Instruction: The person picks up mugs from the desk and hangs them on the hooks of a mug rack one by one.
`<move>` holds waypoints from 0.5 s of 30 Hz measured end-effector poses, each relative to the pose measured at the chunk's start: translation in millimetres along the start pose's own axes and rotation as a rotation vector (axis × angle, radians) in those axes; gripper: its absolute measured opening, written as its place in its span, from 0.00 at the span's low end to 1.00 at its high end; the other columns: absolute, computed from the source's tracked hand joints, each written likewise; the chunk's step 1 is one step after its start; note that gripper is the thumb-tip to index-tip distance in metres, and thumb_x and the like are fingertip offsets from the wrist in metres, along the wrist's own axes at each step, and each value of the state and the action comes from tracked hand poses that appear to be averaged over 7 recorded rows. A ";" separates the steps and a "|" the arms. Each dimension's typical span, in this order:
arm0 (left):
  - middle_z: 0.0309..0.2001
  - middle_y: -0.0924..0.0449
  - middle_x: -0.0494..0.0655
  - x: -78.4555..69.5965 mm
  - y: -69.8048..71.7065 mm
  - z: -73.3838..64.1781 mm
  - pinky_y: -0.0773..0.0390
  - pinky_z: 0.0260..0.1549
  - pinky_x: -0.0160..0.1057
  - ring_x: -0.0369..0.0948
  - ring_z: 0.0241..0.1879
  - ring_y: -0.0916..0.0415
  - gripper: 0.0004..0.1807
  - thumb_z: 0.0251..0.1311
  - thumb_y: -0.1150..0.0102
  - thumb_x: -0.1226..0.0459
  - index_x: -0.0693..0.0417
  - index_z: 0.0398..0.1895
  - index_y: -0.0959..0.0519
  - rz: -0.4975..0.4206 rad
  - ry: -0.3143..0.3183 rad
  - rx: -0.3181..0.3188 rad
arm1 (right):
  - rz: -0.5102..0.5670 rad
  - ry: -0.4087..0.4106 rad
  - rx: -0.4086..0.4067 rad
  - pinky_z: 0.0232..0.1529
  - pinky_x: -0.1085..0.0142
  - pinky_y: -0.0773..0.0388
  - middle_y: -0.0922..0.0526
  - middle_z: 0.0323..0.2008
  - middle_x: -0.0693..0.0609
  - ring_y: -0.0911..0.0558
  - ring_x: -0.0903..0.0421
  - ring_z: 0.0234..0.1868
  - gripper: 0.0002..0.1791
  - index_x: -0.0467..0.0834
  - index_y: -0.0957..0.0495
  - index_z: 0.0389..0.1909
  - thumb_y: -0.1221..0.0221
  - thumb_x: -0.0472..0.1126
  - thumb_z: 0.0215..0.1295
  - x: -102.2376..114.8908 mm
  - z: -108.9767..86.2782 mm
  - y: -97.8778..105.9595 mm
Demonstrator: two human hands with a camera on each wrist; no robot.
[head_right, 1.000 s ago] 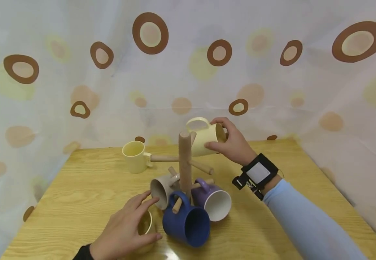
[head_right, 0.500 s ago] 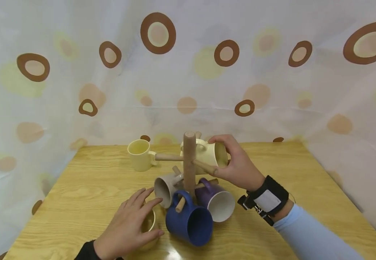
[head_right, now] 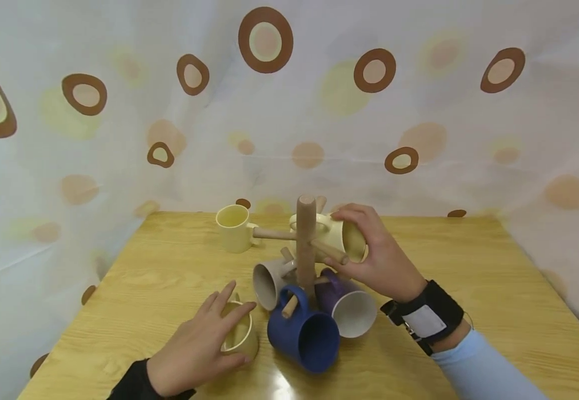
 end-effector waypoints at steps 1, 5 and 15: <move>0.72 0.52 0.62 -0.9 -0.4 1.3 0.20 0.22 0.55 0.66 0.61 0.42 0.42 0.46 0.35 0.40 0.35 0.67 0.35 0.003 0.004 -0.004 | -0.018 0.007 -0.012 0.36 0.61 0.23 0.35 0.60 0.41 0.34 0.56 0.57 0.40 0.36 0.34 0.57 0.29 0.27 0.40 -3.5 -2.0 0.2; 0.71 0.48 0.62 -3.0 -0.1 6.0 0.22 0.17 0.46 0.61 0.57 0.36 0.40 0.48 0.35 0.43 0.36 0.66 0.35 0.029 0.010 -0.017 | -0.039 0.025 -0.042 0.35 0.67 0.25 0.36 0.62 0.42 0.34 0.53 0.57 0.41 0.38 0.33 0.57 0.27 0.29 0.38 -19.9 -6.9 -1.4; 0.70 0.46 0.62 -5.0 -3.2 2.5 0.25 0.15 0.41 0.59 0.55 0.34 0.41 0.47 0.35 0.42 0.40 0.66 0.35 0.089 -0.012 -0.028 | 0.002 0.010 -0.070 0.37 0.67 0.27 0.37 0.59 0.35 0.34 0.56 0.55 0.38 0.33 0.34 0.55 0.29 0.26 0.38 3.3 -4.8 -2.7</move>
Point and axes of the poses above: each hand's wrist, its own z-axis towards the middle knuckle, its own y-axis out of the back of the hand, x = y × z, the point moved 2 cm from there along z, towards the middle knuckle
